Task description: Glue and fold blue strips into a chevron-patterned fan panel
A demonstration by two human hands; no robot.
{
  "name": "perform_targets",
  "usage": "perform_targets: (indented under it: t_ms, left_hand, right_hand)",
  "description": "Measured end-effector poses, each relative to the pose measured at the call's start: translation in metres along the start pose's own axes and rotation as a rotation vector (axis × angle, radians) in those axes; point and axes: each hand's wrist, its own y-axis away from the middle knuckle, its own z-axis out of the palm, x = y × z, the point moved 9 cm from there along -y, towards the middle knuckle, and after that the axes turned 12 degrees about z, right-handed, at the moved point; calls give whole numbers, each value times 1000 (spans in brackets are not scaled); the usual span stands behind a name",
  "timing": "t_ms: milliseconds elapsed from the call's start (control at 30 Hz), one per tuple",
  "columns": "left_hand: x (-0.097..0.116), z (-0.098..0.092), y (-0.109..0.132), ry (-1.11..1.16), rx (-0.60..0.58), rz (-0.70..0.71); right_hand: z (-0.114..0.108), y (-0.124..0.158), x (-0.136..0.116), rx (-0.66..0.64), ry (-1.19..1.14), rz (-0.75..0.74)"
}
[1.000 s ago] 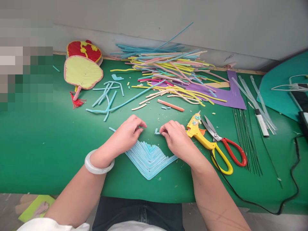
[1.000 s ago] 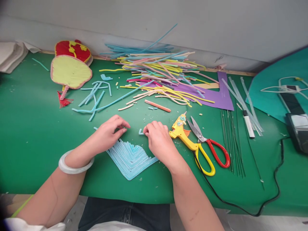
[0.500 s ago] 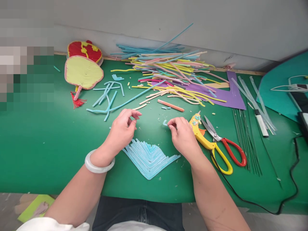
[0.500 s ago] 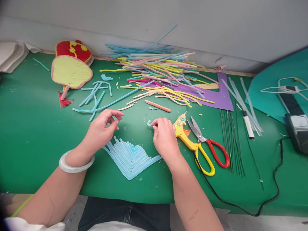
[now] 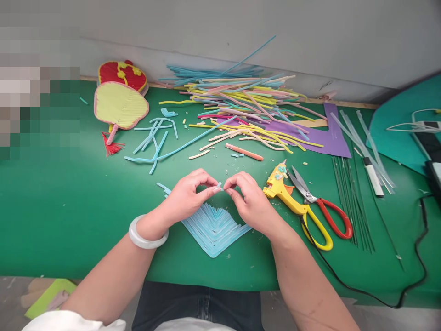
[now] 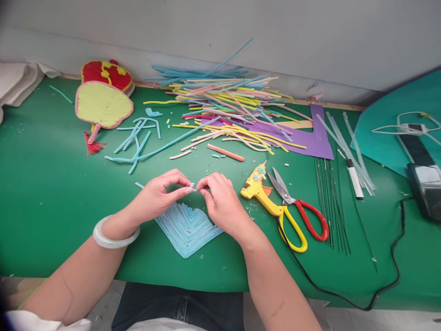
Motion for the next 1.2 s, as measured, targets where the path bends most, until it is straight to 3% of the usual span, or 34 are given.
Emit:
perform_targets:
  t_ms: [400,700,900,1200]
  left_hand:
    - [-1,-7,0,38,54,-45]
    - [-1,-4,-1,-10,29,-22]
    - [-10,-23,0,-186,155,-30]
    - [-14,-32,0,-252,219,-39]
  right_hand:
    - [-3,0,-2,-5,-174,62]
    - [-16,-1,-1,117,-159,87]
    - [-29,-5,22,269,-63,207]
    - [-37,-5,39,382,8,299]
